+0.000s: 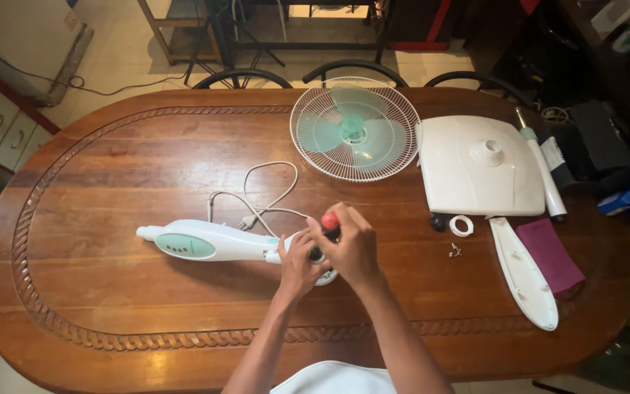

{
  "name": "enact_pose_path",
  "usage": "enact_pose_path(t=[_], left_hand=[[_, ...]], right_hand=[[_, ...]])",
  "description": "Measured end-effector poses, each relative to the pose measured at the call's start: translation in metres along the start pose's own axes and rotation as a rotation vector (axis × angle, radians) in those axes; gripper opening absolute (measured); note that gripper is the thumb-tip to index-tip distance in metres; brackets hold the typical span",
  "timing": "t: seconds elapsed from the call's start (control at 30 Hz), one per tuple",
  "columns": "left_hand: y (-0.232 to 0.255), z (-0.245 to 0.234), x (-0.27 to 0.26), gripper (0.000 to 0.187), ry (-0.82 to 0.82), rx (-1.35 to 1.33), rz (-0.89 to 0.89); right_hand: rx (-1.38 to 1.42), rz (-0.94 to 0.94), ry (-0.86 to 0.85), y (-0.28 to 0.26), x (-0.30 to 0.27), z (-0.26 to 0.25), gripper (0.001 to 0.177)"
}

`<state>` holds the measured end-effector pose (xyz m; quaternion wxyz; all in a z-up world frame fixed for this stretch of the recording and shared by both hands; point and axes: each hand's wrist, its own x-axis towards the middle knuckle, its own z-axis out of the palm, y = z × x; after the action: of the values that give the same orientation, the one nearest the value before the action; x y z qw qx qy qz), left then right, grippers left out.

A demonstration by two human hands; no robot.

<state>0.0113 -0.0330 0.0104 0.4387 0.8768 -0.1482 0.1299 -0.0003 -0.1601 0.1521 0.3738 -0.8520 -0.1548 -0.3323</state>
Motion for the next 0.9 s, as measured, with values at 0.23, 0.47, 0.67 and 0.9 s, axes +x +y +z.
enact_pose_path(t=[0.23,0.47,0.67,0.9], left_hand=[[0.002,-0.001,-0.003,0.048,-0.004,0.004,0.016],[0.01,-0.007,0.003,0.048,-0.035,0.012,-0.026],[0.009,0.002,0.006,0.052,0.04,0.018,0.01],[-0.014,0.013,0.0,0.052,0.06,0.028,-0.025]], right_hand=[[-0.336,0.096,-0.321,-0.029,0.019,-0.012,0.031],[-0.258,-0.053,-0.535,-0.011,0.036,-0.027,0.027],[-0.178,-0.068,-0.656,-0.009,0.053,-0.037,0.024],[-0.046,-0.425,-0.796,-0.02,0.058,-0.055,0.026]])
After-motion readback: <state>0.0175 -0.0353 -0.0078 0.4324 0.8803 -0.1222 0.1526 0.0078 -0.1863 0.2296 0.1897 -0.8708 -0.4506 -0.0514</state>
